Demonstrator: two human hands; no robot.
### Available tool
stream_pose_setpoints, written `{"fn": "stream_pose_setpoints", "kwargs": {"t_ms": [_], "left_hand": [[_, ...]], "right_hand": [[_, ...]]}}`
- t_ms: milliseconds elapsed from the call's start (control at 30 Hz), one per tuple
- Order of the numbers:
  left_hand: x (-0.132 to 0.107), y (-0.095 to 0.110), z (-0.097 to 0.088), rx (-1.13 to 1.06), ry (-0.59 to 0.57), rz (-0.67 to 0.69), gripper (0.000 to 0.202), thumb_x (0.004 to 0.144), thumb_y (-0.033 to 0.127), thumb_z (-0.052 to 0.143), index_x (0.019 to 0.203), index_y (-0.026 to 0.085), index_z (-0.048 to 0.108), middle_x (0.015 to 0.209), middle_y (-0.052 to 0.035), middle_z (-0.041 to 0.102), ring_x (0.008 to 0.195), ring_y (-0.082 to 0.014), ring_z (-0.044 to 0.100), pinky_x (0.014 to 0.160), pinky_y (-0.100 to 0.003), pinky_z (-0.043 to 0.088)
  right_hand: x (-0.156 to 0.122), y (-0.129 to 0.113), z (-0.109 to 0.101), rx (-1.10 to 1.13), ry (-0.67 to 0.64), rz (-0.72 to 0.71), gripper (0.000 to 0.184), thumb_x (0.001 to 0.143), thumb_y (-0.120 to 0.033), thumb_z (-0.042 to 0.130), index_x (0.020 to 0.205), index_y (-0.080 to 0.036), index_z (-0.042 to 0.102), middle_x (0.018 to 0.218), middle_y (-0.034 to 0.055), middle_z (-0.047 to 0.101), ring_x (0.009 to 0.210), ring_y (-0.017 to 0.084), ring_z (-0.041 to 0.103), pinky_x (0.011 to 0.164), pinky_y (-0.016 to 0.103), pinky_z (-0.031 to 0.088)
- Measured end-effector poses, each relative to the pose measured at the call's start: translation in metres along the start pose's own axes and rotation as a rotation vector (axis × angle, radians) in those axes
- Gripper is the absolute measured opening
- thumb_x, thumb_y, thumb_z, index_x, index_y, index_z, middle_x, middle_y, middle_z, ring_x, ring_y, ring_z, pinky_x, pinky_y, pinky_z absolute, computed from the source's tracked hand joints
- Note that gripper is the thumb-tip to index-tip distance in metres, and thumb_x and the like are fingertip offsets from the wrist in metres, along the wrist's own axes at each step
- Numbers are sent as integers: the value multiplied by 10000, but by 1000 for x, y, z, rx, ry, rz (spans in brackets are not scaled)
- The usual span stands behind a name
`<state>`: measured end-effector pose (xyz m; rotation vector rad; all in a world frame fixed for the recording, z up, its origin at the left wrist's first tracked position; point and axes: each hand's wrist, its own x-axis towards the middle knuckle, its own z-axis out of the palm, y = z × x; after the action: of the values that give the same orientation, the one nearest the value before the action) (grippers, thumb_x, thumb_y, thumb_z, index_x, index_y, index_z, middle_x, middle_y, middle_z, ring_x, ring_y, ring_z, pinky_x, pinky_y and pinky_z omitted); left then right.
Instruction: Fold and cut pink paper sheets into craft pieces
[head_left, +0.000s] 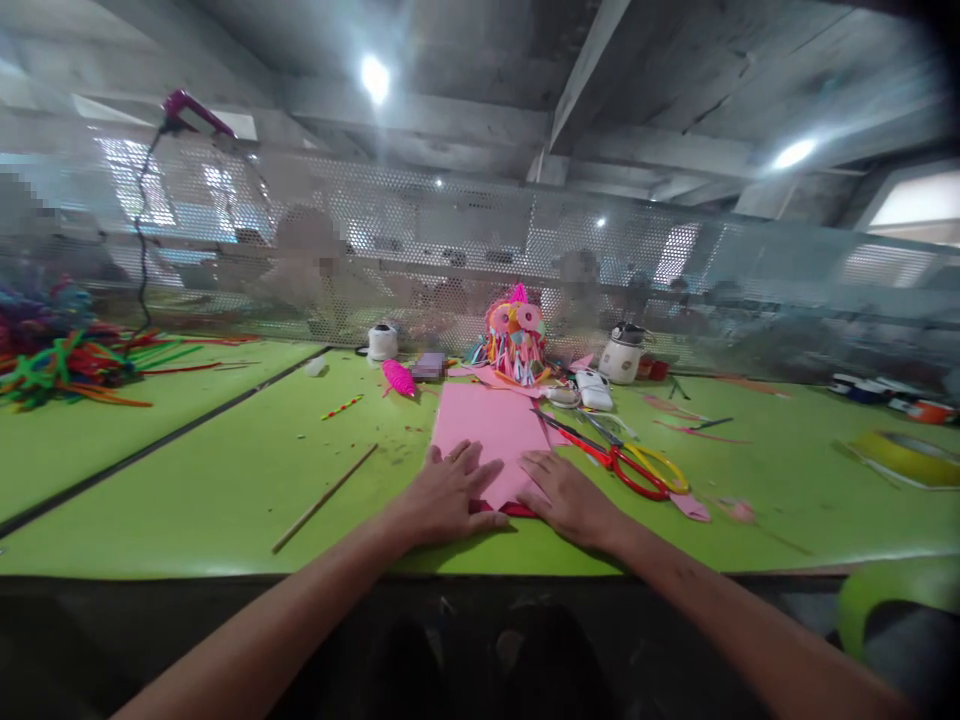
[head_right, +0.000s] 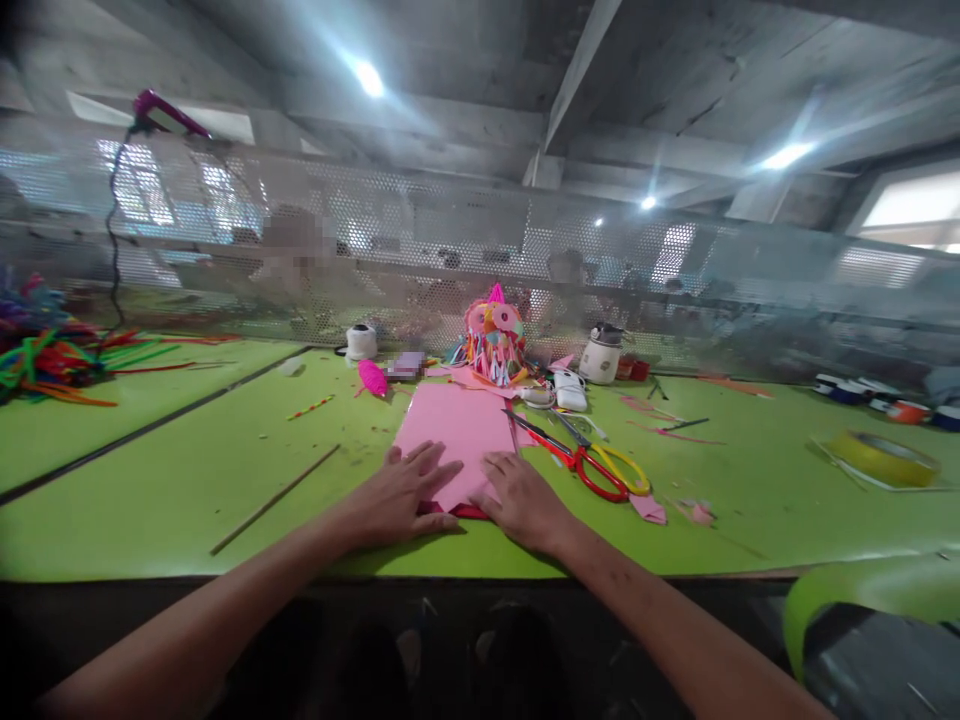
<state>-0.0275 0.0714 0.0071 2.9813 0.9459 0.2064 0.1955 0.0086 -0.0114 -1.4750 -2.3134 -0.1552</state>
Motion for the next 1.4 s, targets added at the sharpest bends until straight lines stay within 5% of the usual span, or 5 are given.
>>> {"fn": "stream_pose_setpoints", "kwargs": {"t_ms": [333, 800, 967, 1233, 1400], "left_hand": [[-6, -4, 8, 74, 147, -85, 856, 836, 761, 268, 1352, 99, 438, 1396, -227, 433, 1344, -356, 328, 1104, -491, 235], [-10, 0, 1, 124, 180, -325, 723, 896, 683, 229, 1192, 108, 551, 1299, -223, 521, 1214, -351, 464, 994, -544, 332], [-11, -11, 1, 139, 169, -382, 781, 881, 701, 232, 1243, 78, 535, 1339, -248, 486, 1283, -390, 386, 977, -555, 337], [20, -17, -20, 276, 145, -343, 502, 849, 563, 474, 1137, 176, 613, 1302, -186, 529, 1204, -364, 452, 938, -532, 372], [51, 1, -26, 239, 91, -276, 316, 882, 336, 469, 1043, 138, 655, 1015, -183, 657, 1002, -306, 594, 816, -414, 464]], "right_hand": [[-14, 6, 8, -95, 25, 149, 645, 951, -539, 364, 1344, -41, 482, 1363, 207, 519, 1288, 300, 445, 1089, 475, 333], [-18, -8, -5, -195, 101, 274, 534, 939, -519, 403, 1217, -108, 601, 1213, 164, 632, 1160, 333, 475, 989, 486, 376], [-17, -8, -4, -180, 115, 261, 486, 931, -518, 428, 1142, -131, 633, 1146, 144, 654, 1139, 333, 477, 968, 488, 385], [-15, -16, -16, -245, 46, 238, 434, 871, -541, 528, 973, -145, 674, 1015, 164, 657, 1058, 333, 527, 908, 471, 420], [-8, -41, -27, -161, -69, 207, 339, 873, -461, 547, 904, -159, 699, 893, 140, 674, 840, 258, 619, 753, 359, 472]]}}
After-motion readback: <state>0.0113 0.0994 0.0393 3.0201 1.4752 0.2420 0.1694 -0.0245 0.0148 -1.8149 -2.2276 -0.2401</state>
